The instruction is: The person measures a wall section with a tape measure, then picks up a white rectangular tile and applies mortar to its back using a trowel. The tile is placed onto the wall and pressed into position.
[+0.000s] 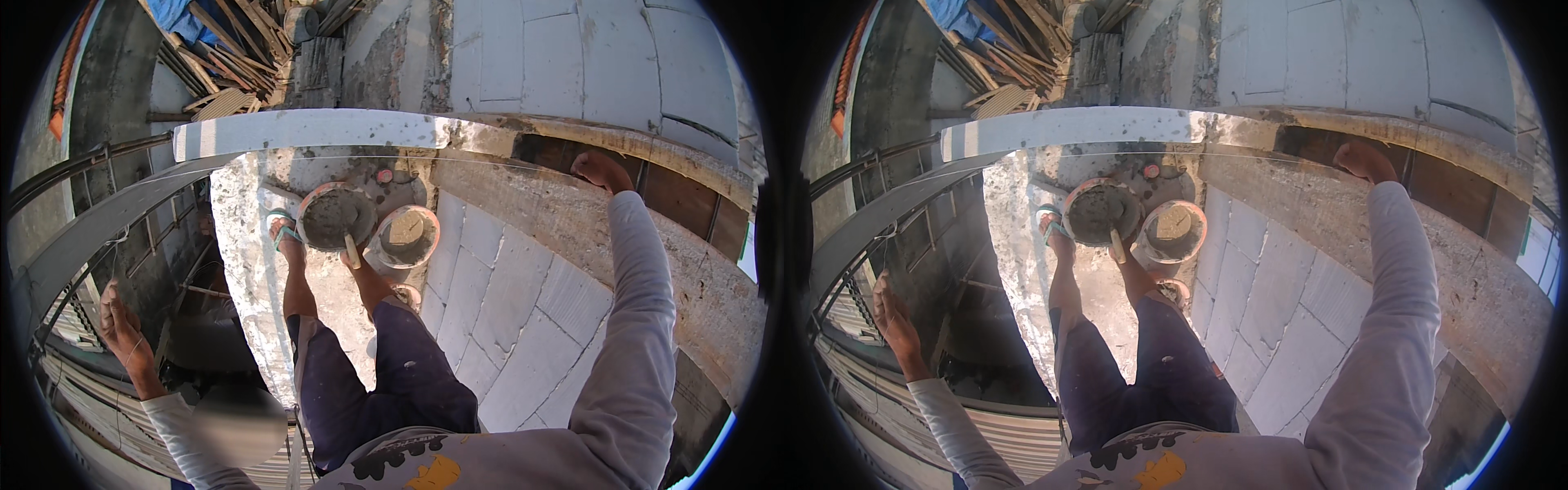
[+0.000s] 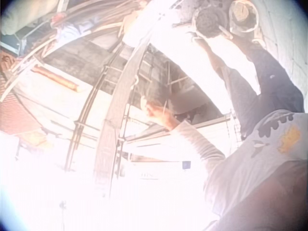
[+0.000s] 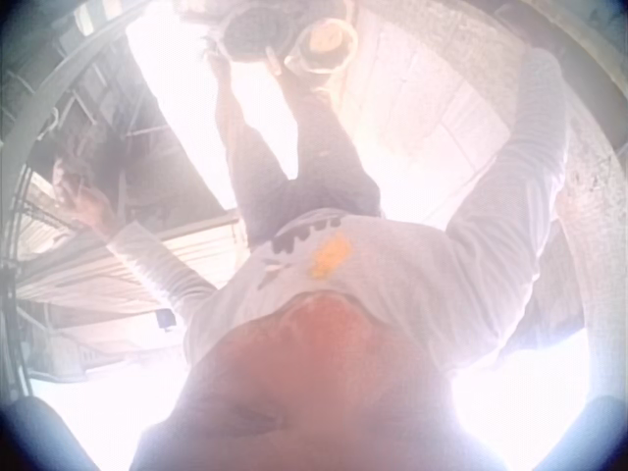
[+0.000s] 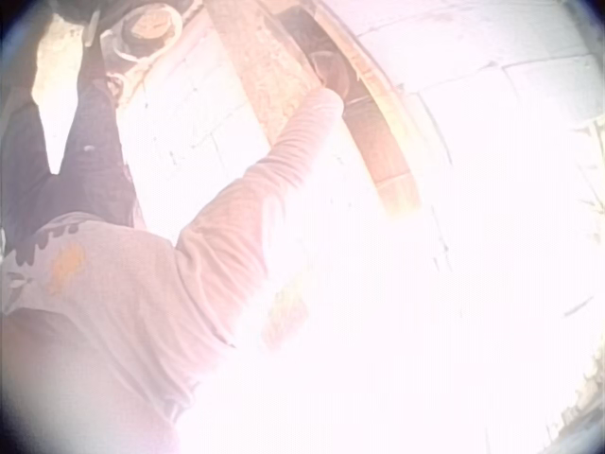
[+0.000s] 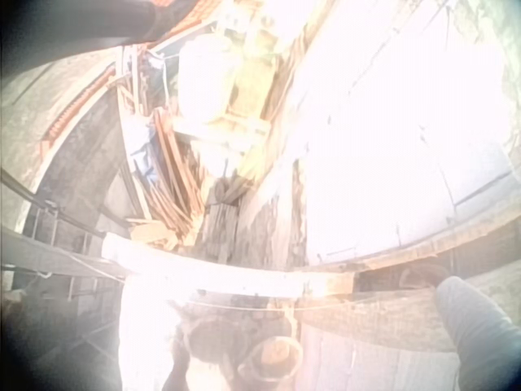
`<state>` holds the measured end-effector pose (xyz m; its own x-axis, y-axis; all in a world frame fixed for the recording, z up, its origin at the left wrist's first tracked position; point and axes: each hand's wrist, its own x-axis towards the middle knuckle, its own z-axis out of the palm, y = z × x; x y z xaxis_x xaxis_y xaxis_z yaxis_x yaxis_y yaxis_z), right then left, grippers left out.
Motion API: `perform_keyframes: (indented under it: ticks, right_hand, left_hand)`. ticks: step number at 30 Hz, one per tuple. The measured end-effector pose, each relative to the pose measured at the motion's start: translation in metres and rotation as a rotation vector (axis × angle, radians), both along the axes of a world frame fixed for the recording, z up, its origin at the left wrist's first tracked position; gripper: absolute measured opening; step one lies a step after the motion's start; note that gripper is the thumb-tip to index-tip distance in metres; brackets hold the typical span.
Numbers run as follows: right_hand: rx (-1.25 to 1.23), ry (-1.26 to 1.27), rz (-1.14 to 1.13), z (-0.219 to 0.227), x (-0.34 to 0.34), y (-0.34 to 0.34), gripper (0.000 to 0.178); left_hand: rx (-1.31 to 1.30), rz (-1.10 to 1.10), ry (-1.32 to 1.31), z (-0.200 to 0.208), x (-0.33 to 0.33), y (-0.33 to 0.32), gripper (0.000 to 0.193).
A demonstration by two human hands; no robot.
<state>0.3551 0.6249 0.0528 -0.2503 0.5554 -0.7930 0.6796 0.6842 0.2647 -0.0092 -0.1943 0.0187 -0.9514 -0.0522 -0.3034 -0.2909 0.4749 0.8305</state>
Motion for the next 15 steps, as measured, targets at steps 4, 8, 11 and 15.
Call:
perform_keyframes:
  ticks: [4,8,11,15]
  right_hand:
    - [0.036,-0.046,0.174,-0.009,0.004,0.006,0.024]
    - [0.062,0.208,0.172,-0.015,0.029,0.005,0.026]
    - [0.16,0.287,0.245,-0.017,0.041,0.002,0.027]
    - [0.226,0.483,0.261,0.0,0.002,-0.061,0.028]
  left_hand:
    - [0.039,0.0,0.011,-0.001,0.011,0.001,0.028]
    - [0.0,-0.031,0.019,0.017,0.003,0.024,0.023]
    - [0.011,-0.051,0.032,0.022,-0.001,0.022,0.02]
    - [0.091,-0.003,0.006,0.017,0.008,0.011,0.021]
